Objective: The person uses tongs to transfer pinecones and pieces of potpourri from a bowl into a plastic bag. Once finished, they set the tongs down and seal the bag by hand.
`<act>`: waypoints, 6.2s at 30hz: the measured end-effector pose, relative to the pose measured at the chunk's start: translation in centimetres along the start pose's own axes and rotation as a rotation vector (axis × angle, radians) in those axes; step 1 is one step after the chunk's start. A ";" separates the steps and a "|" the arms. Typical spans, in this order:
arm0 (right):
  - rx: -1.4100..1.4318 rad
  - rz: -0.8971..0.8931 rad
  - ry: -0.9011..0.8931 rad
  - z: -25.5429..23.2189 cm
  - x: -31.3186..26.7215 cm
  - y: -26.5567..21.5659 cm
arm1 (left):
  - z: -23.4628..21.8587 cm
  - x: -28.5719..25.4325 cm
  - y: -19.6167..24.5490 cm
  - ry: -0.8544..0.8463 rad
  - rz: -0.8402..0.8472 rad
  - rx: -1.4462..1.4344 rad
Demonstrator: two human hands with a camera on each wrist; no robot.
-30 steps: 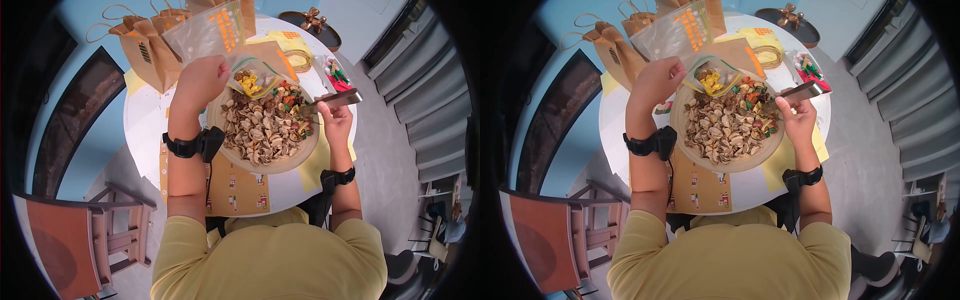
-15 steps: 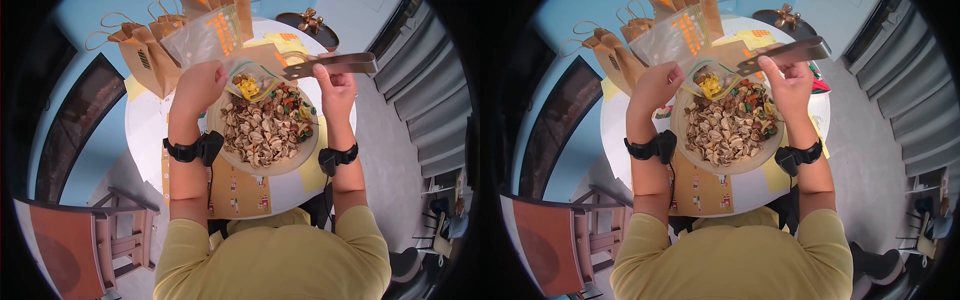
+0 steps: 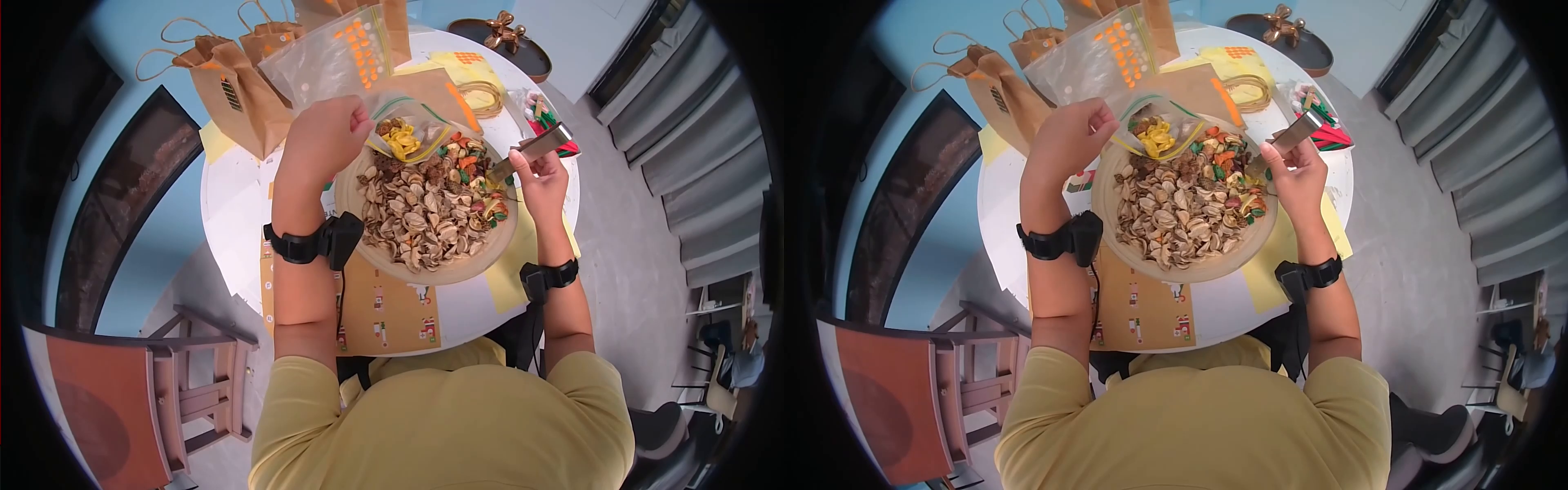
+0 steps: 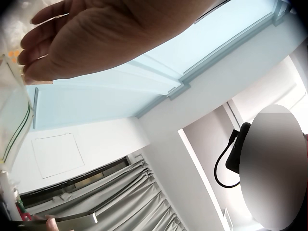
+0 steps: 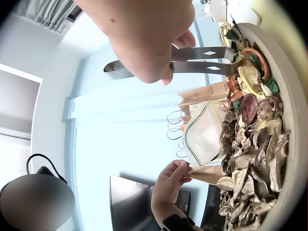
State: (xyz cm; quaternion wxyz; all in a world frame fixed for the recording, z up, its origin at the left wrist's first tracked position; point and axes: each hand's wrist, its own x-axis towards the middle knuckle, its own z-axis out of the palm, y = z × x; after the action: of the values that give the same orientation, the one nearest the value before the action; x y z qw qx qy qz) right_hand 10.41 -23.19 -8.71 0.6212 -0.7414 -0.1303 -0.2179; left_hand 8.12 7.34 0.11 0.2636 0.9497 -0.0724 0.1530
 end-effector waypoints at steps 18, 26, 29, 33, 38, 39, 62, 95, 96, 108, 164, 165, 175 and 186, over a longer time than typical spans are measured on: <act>0.267 -0.022 -0.029 2.9 1.7 -4.1 | -0.2 -0.1 0.3 -0.031 -0.028 -0.008; 0.407 -0.204 -0.070 6.8 5.0 -8.5 | -0.2 0.1 -0.2 -0.019 0.022 0.003; 0.407 -0.202 -0.051 5.5 4.8 -8.0 | -0.4 0.0 0.3 -0.066 -0.060 -0.013; 0.388 -0.142 0.015 3.2 3.3 -6.9 | -0.2 -0.1 0.0 -0.036 -0.023 -0.023; 0.333 0.000 0.063 -0.4 1.0 -4.6 | -0.7 -0.2 1.0 -0.092 -0.107 -0.044; 0.286 0.005 0.075 -1.1 0.6 -4.0 | -0.9 -0.3 1.3 -0.106 -0.144 -0.041; -0.367 0.553 -0.006 -6.4 -3.5 1.4 | 0.7 0.4 -0.2 -0.113 -0.093 0.139; -0.472 -0.300 -0.304 12.1 13.2 -7.3 | -2.0 3.5 -1.3 0.543 -0.151 0.194; -0.465 -0.297 -0.308 12.4 13.4 -7.4 | -2.7 3.8 -0.9 0.583 -0.111 0.213; -0.454 -0.393 -0.369 10.4 10.4 -7.8 | -0.3 -1.3 -1.6 0.628 0.126 0.199; -0.465 0.647 -0.426 -9.9 -5.4 1.1 | 6.5 -6.3 -3.2 0.820 0.234 -0.250; -0.109 0.677 -0.273 -10.4 -5.7 0.5 | 6.6 -6.2 -3.2 0.823 0.231 -0.250; 1.234 0.561 -0.270 -6.9 -6.0 1.1 | 6.5 -6.3 -3.8 0.789 0.185 -0.279; 0.356 0.158 -0.232 -1.1 -4.9 -3.2 | 8.9 -5.5 -9.8 0.610 -0.423 -0.540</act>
State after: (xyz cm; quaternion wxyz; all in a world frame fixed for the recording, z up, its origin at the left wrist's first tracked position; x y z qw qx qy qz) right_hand 4.48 -23.30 -8.15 0.7381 -0.6483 -0.1786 -0.0555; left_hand 7.31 11.31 -13.66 0.5363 0.7526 0.1668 0.3439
